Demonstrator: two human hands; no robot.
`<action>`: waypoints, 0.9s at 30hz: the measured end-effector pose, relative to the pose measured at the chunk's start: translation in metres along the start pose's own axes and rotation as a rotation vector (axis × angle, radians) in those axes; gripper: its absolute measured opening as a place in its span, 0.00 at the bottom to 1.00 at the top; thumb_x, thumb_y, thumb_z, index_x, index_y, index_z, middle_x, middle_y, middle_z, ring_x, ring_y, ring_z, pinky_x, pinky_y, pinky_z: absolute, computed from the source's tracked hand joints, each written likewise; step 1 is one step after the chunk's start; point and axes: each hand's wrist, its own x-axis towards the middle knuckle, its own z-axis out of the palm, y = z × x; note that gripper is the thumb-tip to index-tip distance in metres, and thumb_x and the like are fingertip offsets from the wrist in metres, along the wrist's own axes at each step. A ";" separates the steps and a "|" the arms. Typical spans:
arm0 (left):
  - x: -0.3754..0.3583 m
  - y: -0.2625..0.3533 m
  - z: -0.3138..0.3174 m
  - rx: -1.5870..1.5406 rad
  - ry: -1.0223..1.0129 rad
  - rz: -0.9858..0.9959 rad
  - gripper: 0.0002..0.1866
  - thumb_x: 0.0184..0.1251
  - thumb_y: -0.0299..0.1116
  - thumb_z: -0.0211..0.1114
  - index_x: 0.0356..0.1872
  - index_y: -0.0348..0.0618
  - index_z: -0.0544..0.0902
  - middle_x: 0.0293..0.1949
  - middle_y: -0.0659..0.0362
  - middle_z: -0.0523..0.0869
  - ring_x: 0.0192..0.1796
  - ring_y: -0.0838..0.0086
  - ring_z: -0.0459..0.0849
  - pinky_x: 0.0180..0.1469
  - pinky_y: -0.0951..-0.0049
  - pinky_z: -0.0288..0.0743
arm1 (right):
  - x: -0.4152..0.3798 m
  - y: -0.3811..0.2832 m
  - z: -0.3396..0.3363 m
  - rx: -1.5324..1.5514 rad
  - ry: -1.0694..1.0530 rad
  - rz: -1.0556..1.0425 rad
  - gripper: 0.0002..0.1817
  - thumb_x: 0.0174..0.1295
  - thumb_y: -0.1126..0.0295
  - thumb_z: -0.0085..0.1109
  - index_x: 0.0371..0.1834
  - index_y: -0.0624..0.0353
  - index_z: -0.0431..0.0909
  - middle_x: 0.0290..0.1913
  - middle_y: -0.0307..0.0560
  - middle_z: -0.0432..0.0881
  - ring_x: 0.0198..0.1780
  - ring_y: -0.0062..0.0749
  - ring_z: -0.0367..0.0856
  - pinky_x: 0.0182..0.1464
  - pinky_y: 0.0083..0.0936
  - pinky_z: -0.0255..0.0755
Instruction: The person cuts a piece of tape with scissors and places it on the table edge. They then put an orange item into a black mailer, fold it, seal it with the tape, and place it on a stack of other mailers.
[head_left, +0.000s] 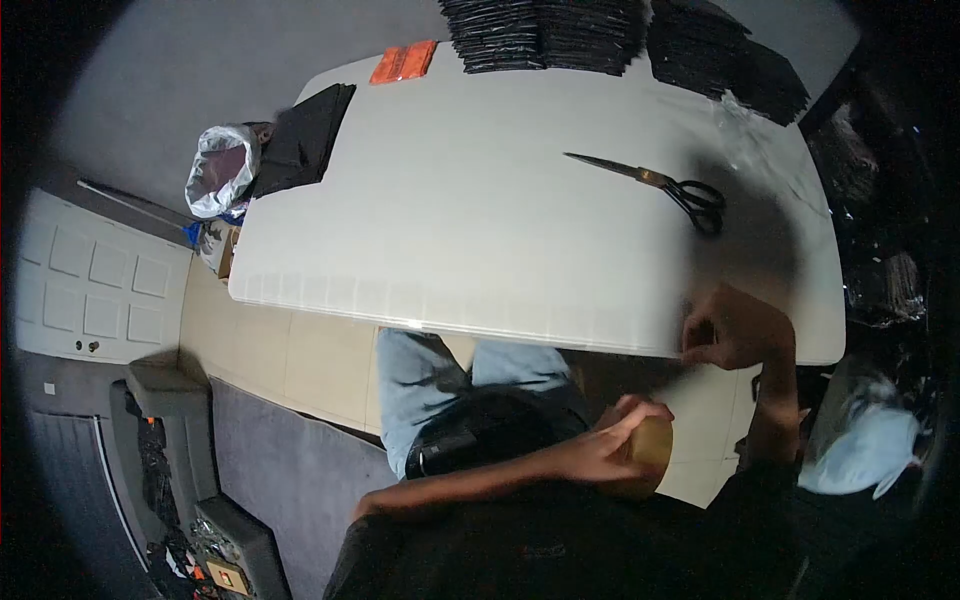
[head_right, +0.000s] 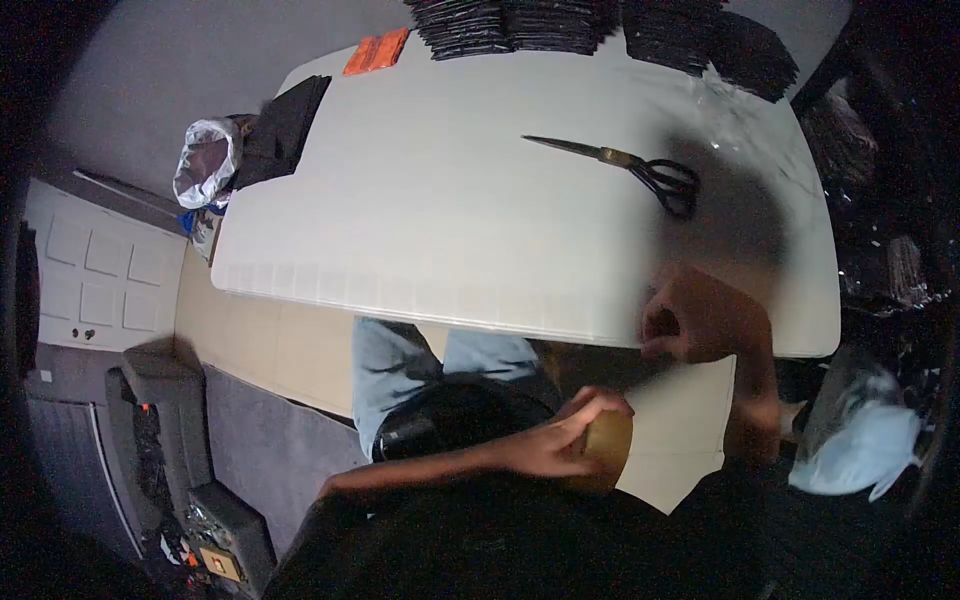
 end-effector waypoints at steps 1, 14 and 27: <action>0.001 0.001 -0.003 -0.036 -0.008 -0.022 0.41 0.68 0.40 0.74 0.76 0.42 0.60 0.67 0.48 0.65 0.76 0.54 0.61 0.78 0.54 0.56 | -0.002 -0.006 -0.008 0.088 -0.087 0.053 0.08 0.57 0.66 0.76 0.32 0.60 0.90 0.27 0.47 0.89 0.27 0.31 0.87 0.35 0.32 0.80; 0.019 0.010 -0.033 -0.258 -0.069 -0.318 0.43 0.69 0.43 0.75 0.77 0.41 0.60 0.74 0.48 0.58 0.80 0.51 0.56 0.81 0.53 0.61 | 0.024 0.065 0.006 0.711 0.445 0.180 0.16 0.68 0.57 0.71 0.43 0.61 0.88 0.40 0.45 0.91 0.44 0.25 0.88 0.49 0.28 0.79; 0.024 0.024 -0.056 -0.245 -0.152 -0.431 0.51 0.67 0.48 0.76 0.81 0.43 0.53 0.77 0.44 0.53 0.82 0.46 0.56 0.79 0.43 0.67 | -0.012 0.023 0.025 0.705 0.565 0.048 0.22 0.74 0.50 0.64 0.52 0.59 0.88 0.35 0.47 0.90 0.37 0.29 0.87 0.46 0.31 0.80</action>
